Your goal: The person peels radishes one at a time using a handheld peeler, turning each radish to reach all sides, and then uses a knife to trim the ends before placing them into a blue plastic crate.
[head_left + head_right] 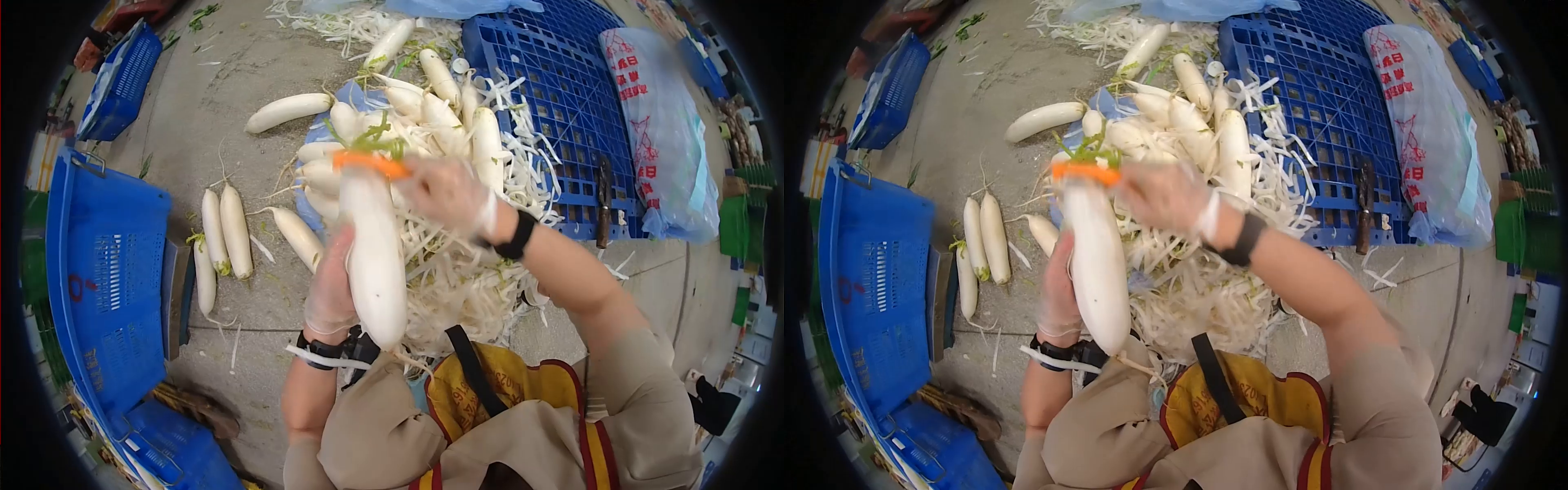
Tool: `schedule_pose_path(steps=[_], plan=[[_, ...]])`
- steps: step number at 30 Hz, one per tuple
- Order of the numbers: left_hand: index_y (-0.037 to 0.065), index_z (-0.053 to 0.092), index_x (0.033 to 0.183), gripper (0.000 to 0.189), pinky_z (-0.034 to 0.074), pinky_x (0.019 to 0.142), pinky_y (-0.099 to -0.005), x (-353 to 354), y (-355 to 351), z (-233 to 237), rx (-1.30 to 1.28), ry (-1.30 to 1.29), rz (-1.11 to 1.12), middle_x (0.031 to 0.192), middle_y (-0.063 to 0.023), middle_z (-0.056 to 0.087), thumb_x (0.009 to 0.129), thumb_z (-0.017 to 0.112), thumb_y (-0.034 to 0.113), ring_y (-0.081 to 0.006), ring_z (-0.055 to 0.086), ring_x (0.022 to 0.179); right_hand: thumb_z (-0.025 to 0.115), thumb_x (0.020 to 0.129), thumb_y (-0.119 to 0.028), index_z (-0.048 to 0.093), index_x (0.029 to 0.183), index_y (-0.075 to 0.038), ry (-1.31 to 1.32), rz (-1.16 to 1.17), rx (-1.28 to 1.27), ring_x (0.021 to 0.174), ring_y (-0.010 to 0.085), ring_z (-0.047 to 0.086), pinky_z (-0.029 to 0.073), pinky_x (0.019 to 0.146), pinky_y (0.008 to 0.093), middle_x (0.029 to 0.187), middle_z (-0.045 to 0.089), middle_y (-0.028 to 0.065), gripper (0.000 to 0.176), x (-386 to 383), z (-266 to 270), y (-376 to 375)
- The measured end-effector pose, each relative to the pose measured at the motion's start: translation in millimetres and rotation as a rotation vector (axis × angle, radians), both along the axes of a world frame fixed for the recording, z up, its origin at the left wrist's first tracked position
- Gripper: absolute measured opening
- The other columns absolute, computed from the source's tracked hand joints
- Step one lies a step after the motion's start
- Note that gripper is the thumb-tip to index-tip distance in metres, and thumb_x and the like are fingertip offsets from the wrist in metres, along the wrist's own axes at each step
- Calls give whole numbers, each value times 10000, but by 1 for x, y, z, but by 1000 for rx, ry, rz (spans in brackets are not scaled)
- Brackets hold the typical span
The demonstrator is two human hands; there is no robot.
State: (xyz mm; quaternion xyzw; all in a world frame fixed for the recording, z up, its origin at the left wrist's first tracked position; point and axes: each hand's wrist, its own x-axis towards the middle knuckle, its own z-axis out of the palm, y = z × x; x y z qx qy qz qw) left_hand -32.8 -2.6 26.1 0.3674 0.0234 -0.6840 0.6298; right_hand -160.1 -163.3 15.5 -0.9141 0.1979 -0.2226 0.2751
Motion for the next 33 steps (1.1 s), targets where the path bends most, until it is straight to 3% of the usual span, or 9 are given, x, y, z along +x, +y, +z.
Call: schedule_pose_path(steps=[4,11,13,18,20,21,24,29,33], plan=[[45,501,1219,467,518,796,-321,-5,-4,-4,2,45,62,1051,-98,618,950,400,413,-198,618,924,575,860,-249,601,846,-77,89,-219,-57,547,308,596,475,486,374,612,590,116,175,14,-4,-35],[69,551,1042,475,498,613,-273,12,-7,-7,-83,0,201,849,-80,589,938,373,497,-175,588,724,589,836,-241,581,815,-103,-235,396,54,480,279,557,452,435,361,589,553,85,140,-39,2,59],[69,551,1053,482,495,612,-269,4,-9,6,9,-25,227,853,-79,589,939,366,499,-169,584,719,602,832,-239,566,793,-84,54,348,48,510,271,567,441,462,357,577,542,97,163,-27,9,53],[74,539,1095,491,526,664,-318,-3,-9,5,-15,1,169,850,-89,620,957,319,491,-199,614,725,566,859,-251,594,844,-109,22,-89,-45,514,249,593,454,416,348,584,569,57,145,19,-27,-15],[68,538,1098,498,526,639,-315,3,-10,-3,-87,15,160,847,-89,620,957,320,493,-188,612,718,560,863,-237,599,860,-118,-124,36,148,530,229,601,442,403,349,579,566,61,126,6,-15,-3],[68,538,1098,498,526,639,-315,7,-11,-5,-88,18,176,847,-89,620,957,320,493,-188,612,718,570,853,-223,610,861,-127,233,69,-326,483,211,579,432,388,342,573,559,61,104,-1,-10,21],[63,544,1089,500,529,637,-310,17,-4,-11,7,2,173,839,-94,620,953,331,494,-184,616,719,566,830,-126,604,975,-97,-36,461,-8,466,222,538,457,453,339,630,577,46,153,-35,-17,53],[54,547,1129,523,543,671,-312,-2,-2,5,-43,68,161,868,-105,633,944,345,500,-199,636,755,520,894,-190,576,902,-78,56,-40,97,530,280,586,468,488,370,618,565,131,126,10,-9,0],[46,523,1171,534,545,712,-333,-2,-6,-3,-74,141,118,982,-136,633,941,354,497,-238,645,841,508,901,-218,566,897,-63,-12,-101,249,549,310,584,471,510,388,624,559,151,165,9,-17,-12]])
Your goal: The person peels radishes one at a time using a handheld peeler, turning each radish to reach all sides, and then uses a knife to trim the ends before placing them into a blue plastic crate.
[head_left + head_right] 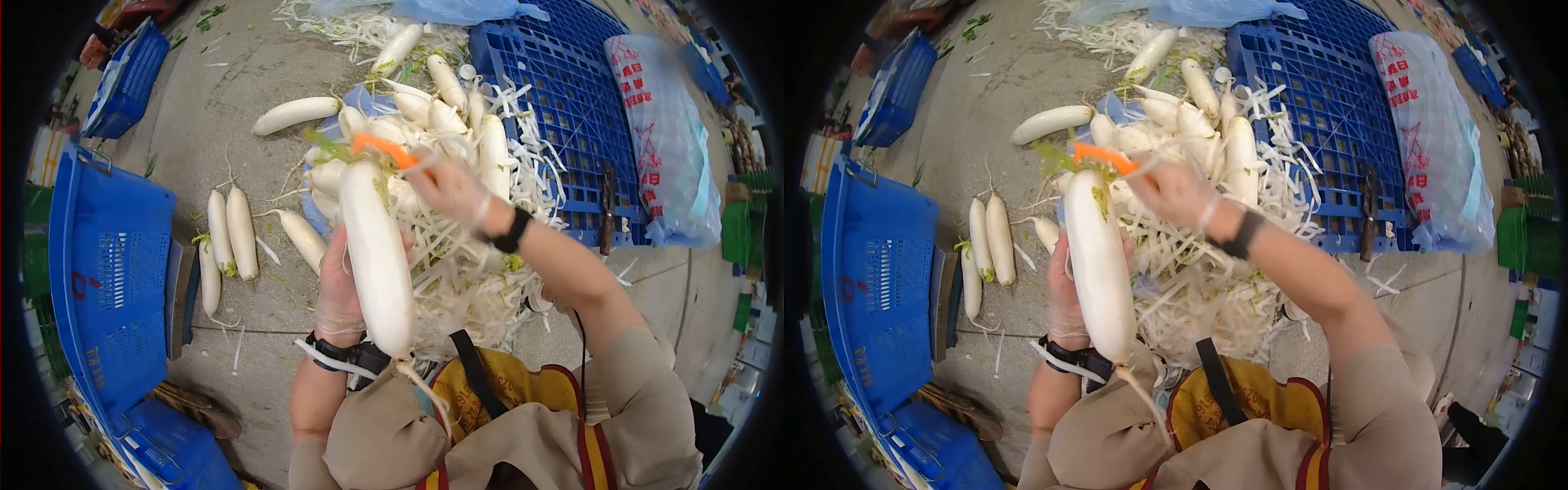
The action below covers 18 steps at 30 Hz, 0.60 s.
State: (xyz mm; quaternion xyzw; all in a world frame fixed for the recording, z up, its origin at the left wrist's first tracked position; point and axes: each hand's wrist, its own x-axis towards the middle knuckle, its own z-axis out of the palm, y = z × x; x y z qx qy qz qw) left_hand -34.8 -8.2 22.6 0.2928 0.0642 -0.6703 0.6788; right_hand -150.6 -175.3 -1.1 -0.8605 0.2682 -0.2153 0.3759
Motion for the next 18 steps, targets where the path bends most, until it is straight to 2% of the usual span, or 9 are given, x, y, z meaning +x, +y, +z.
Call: schedule_pose_path(steps=[4,5,7,8,10,13,14,16,18], plan=[[51,522,1163,527,546,706,-338,5,-1,8,32,-37,46,948,-128,627,937,365,501,-227,640,804,582,840,-214,618,963,-107,-233,556,-165,488,249,575,470,452,336,624,579,92,167,-52,8,71],[55,520,1162,526,544,691,-339,4,-2,11,92,-80,64,927,-118,623,936,364,504,-221,635,781,582,840,-214,618,963,-107,-233,554,-164,488,249,575,470,452,336,624,579,92,167,-51,9,72],[59,517,1161,525,543,677,-340,0,-1,13,148,-122,76,907,-108,618,935,363,507,-216,631,758,606,823,-231,629,959,-134,94,432,-216,488,239,573,468,445,329,629,586,83,169,-40,13,67],[63,517,1159,521,539,667,-334,-1,-1,11,110,-147,56,887,-100,614,935,358,506,-211,626,745,583,845,-240,619,959,-151,-37,260,-215,502,249,583,462,435,341,624,586,82,149,-24,4,51],[66,522,1151,510,525,648,-316,-3,2,7,-5,-94,-22,856,-91,613,934,357,497,-205,622,729,555,873,-246,609,946,-146,2,79,-271,514,258,590,455,427,353,629,587,84,136,2,-10,1],[65,521,1155,518,522,646,-310,-6,-2,16,76,-213,-51,846,-93,611,929,363,504,-200,619,734,528,890,-225,592,915,-107,-130,-7,-188,514,276,587,450,423,363,624,583,94,136,7,-8,-12],[65,521,1155,518,522,646,-310,-2,-5,13,73,-211,-38,846,-93,611,929,363,504,-200,619,734,545,875,-228,587,899,-101,-95,57,-321,506,283,584,452,424,364,610,576,98,136,-8,1,4],[69,522,1160,528,522,648,-314,3,-2,4,124,-186,56,849,-93,612,926,364,515,-196,620,751,566,860,-246,585,900,-102,64,309,-213,505,291,586,461,429,369,597,572,106,151,-36,21,51],[60,523,1153,525,520,656,-309,5,1,-1,42,-96,78,897,-97,608,925,377,509,-194,612,753,551,867,-227,596,909,-98,-59,411,-185,521,273,589,454,436,368,608,572,103,144,-48,18,79]])
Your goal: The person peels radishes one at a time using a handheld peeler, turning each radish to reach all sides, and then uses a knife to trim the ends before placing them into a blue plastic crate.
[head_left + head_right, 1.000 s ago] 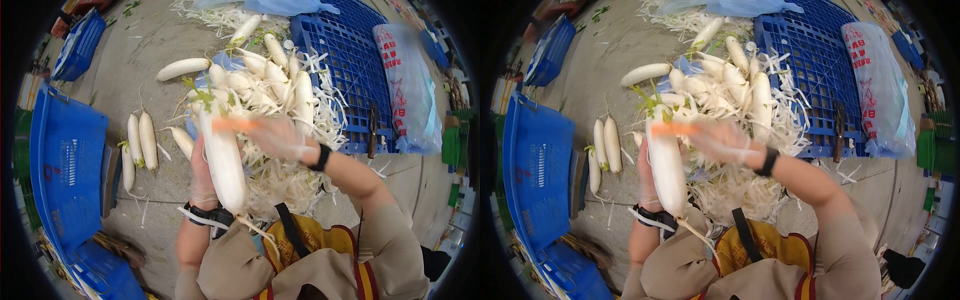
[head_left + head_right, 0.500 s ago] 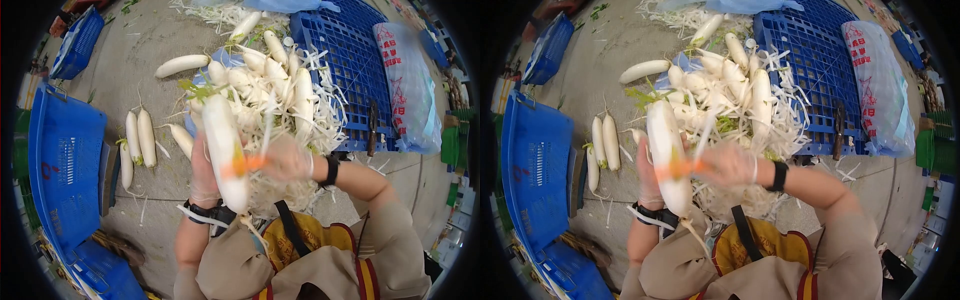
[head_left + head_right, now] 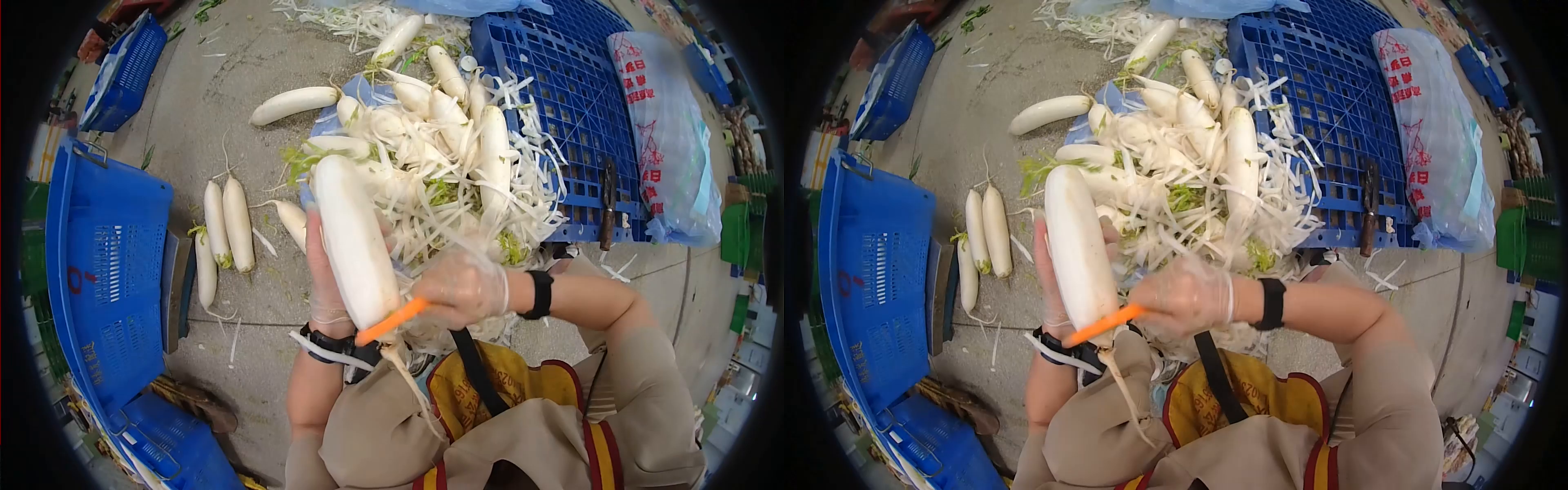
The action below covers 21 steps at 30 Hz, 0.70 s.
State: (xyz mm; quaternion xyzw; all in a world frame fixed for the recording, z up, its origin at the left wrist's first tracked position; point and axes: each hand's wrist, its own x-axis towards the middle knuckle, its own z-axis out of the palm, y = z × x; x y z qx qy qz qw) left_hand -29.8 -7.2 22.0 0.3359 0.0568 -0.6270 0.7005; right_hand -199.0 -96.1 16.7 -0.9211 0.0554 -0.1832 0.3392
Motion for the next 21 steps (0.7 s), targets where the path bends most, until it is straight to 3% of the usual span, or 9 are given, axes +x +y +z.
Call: schedule_pose_path(steps=[2,4,7,9,13,15,16,18,21], plan=[[49,523,1154,499,521,716,-316,3,8,-2,-91,58,-64,1013,-119,602,934,391,477,-207,613,826,536,874,-209,608,918,-93,-103,112,43,538,255,591,448,443,366,618,572,100,143,2,-6,-1],[60,527,1145,505,530,675,-315,-7,1,12,-21,10,-22,941,-104,607,935,366,489,-201,613,779,557,864,-214,607,892,-74,38,-235,-6,531,269,590,450,448,374,623,574,117,151,35,-14,-35],[70,536,1133,514,541,638,-318,-9,-4,16,-4,-34,-13,867,-88,615,939,333,500,-191,615,731,581,855,-228,611,841,-64,23,-404,33,505,282,577,452,456,380,617,572,126,167,61,-25,-79],[69,540,1129,515,543,642,-322,-3,-9,13,-64,-28,-36,866,-86,617,941,324,498,-188,617,730,563,862,-255,615,945,-95,-164,-340,31,518,307,598,493,490,354,651,614,120,188,52,-25,-78],[52,541,1126,502,542,645,-326,4,3,2,11,-30,13,881,-103,627,947,321,466,-199,626,726,585,849,-289,644,923,-146,63,18,-43,434,225,549,456,414,322,572,574,57,171,12,3,-11],[46,538,1132,491,543,651,-332,3,3,-1,-56,3,-6,893,-111,631,948,327,449,-205,631,730,590,846,-327,624,980,-187,-164,61,-35,426,198,546,431,380,325,574,582,50,197,9,-21,-2],[41,535,1141,496,543,657,-335,1,2,-1,9,14,2,897,-114,634,946,329,448,-216,635,736,574,855,-335,604,992,-191,228,-48,-101,452,219,563,434,391,336,576,578,75,202,21,4,-18],[36,532,1150,501,544,663,-338,-2,0,0,66,16,7,901,-116,637,944,332,448,-226,638,743,558,864,-347,599,970,-175,140,-357,-75,482,250,573,446,417,345,599,580,93,206,44,-32,-66],[40,527,1168,501,544,675,-342,-4,-1,1,-40,-4,-120,900,-106,639,941,349,450,-233,640,759,578,848,-295,602,930,-126,65,-438,-257,507,277,578,458,447,365,626,585,106,189,49,-51,-103]])
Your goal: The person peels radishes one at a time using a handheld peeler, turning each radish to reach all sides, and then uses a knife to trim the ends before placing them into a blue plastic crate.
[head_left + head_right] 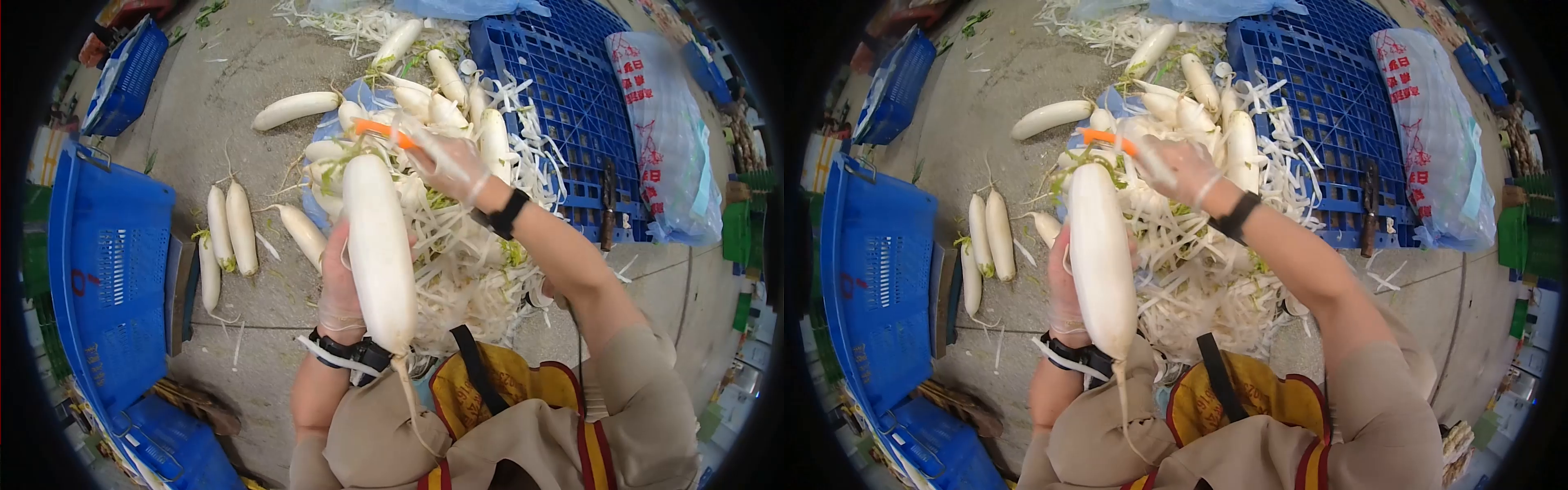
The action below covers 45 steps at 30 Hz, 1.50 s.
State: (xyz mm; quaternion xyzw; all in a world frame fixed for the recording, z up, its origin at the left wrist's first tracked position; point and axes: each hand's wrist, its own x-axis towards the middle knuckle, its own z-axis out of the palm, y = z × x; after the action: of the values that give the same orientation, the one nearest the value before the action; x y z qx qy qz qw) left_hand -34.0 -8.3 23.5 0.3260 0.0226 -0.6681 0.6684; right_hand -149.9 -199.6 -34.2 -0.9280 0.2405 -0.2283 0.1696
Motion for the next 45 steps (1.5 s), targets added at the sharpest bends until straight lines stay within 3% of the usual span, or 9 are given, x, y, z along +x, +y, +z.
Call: schedule_pose_path(steps=[7,15,20,21,24,29,32,36,45], plan=[[40,531,1143,519,539,652,-340,7,-1,-6,79,31,94,912,-122,620,932,343,476,-233,624,764,598,816,-214,608,883,-97,-111,563,229,492,250,576,462,438,349,624,591,91,135,-56,47,98],[46,539,1133,521,542,618,-327,1,-2,-5,-42,41,-27,888,-120,633,928,337,479,-220,634,731,572,854,-235,570,819,-79,-88,-5,330,503,282,565,450,463,381,604,564,112,160,-8,37,28],[4,489,1209,549,533,633,-240,7,5,-7,-56,-9,73,913,-92,594,944,348,462,-141,577,734,625,792,-266,570,800,-102,-92,553,258,475,255,553,430,433,349,570,535,85,173,-55,43,104],[-6,448,1256,567,538,632,-248,7,7,-13,-134,82,9,957,-92,589,941,354,456,-143,589,749,614,803,-211,566,734,-95,279,458,350,468,235,554,430,430,354,571,535,84,143,-42,55,93],[1,425,1286,572,541,633,-246,-6,6,-1,-32,-184,63,992,-93,591,934,366,449,-147,605,785,598,830,-186,606,792,-89,-20,149,178,466,222,566,441,425,334,596,574,83,104,-9,31,31],[21,458,1255,519,553,697,-307,4,4,-12,-340,187,-104,1078,-109,602,933,362,417,-167,628,885,568,851,-240,613,863,-123,-77,122,236,527,258,615,508,491,346,636,614,107,125,-11,42,32],[38,549,1085,474,501,608,-338,-1,-1,8,-3,-66,93,864,-128,621,921,332,426,-234,592,672,556,857,-219,632,891,-98,-12,296,188,537,286,617,511,550,373,646,613,130,147,-27,61,71],[28,516,1161,483,527,676,-342,2,7,-9,-33,-68,-8,952,-124,612,919,343,408,-233,616,801,525,875,-240,591,921,-90,280,-215,263,642,355,619,499,584,424,686,605,199,170,-6,37,1],[18,444,1238,599,539,775,-416,10,-1,-8,163,-10,202,1066,-174,579,873,417,491,-326,607,946,467,882,-272,541,939,-81,432,-258,489,758,363,620,478,675,456,815,636,178,213,-57,-11,50]])
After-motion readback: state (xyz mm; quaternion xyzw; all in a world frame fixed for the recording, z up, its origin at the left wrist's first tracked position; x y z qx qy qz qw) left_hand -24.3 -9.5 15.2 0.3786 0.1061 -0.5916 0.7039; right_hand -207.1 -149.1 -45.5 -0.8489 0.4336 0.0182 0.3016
